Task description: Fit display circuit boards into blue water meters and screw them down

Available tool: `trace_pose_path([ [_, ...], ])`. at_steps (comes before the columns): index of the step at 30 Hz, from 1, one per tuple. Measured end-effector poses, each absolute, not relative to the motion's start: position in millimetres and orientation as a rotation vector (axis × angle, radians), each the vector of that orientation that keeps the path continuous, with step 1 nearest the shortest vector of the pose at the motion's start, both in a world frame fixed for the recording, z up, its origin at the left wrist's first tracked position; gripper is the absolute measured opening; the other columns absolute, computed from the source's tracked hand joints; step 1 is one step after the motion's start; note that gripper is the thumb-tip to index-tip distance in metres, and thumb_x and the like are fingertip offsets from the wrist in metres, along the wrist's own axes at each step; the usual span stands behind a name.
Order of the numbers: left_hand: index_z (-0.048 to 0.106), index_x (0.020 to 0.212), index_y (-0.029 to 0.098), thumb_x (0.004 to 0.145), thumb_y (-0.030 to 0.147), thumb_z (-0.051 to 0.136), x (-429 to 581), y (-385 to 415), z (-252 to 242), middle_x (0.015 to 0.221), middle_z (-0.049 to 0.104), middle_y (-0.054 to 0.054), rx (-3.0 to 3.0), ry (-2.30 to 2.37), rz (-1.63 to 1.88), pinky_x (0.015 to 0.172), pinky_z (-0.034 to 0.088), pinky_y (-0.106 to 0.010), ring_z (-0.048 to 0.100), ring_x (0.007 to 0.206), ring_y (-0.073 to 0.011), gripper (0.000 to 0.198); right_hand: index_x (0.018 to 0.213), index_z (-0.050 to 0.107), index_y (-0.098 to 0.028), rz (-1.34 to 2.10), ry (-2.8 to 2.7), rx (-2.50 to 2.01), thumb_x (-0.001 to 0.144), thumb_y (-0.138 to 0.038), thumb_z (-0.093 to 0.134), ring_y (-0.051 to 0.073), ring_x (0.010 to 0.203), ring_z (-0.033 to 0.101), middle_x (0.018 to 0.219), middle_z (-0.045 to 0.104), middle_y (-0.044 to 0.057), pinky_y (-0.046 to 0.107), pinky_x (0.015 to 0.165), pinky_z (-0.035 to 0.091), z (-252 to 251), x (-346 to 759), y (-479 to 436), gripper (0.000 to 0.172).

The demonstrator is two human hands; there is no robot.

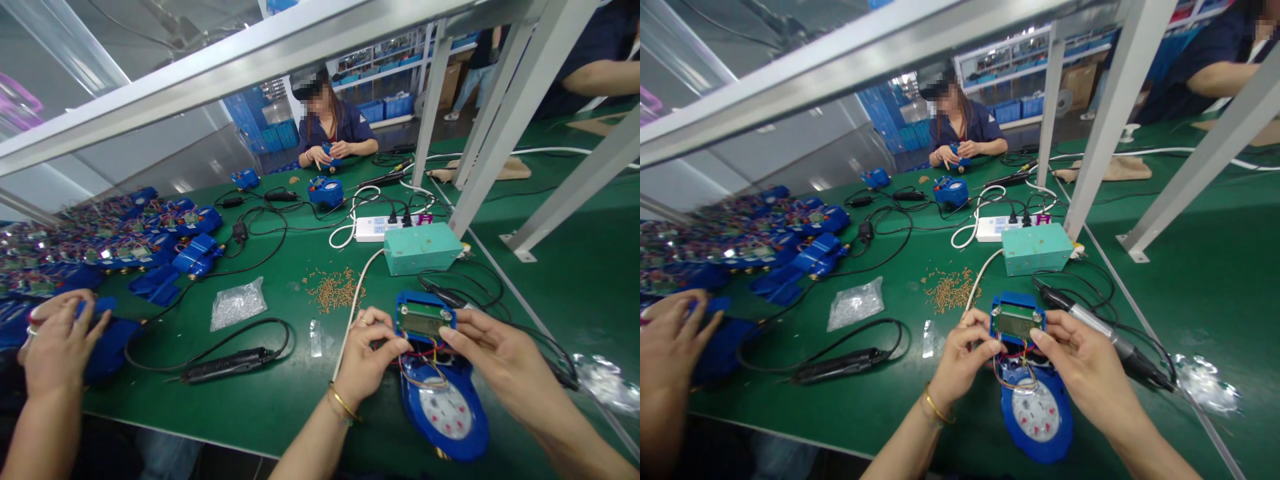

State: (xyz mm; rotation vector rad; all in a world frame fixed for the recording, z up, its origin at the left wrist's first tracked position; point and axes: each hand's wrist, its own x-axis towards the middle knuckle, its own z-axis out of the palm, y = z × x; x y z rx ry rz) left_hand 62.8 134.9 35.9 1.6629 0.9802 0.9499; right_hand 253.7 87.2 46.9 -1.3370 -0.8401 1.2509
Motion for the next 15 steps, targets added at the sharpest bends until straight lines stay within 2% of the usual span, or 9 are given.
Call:
trace_pose_path([
  [4,0.074,0.068,0.019,0.081,0.062,0.063,58.9,140.5,35.9,0.075,0.060,-0.003,1.638,0.842,0.864,0.079,0.039,-0.033,0.055,0.079,-0.0181,0.046,0.091,0.067,-0.016,1.260,-0.834,-1.344,0.066,-0.050,0.085,0.019,0.076,0.071,0.086,0.075,0.009,0.020,0.068,0.059,47.5,255.1,86.9,0.046],
  [10,0.068,0.064,0.018,0.088,0.057,0.056,64.3,129.7,33.7,0.068,0.062,-0.002,1.766,1.001,1.000,0.080,0.034,-0.036,0.055,0.073,-0.0169,0.048,0.092,0.068,-0.015,1.307,-0.789,-1.334,0.065,-0.048,0.086,0.019,0.076,0.071,0.086,0.075,0.009,0.022,0.070,0.060,42.6,254.7,87.7,0.046],
  [15,0.069,0.060,0.019,0.084,0.054,0.065,65.4,132.2,34.1,0.062,0.065,-0.001,1.790,1.017,1.028,0.081,0.034,-0.037,0.054,0.067,-0.0155,0.043,0.094,0.068,-0.015,1.298,-0.814,-1.351,0.067,-0.050,0.085,0.021,0.077,0.071,0.087,0.075,0.010,0.025,0.072,0.061,42.4,255.5,88.4,0.047],
])
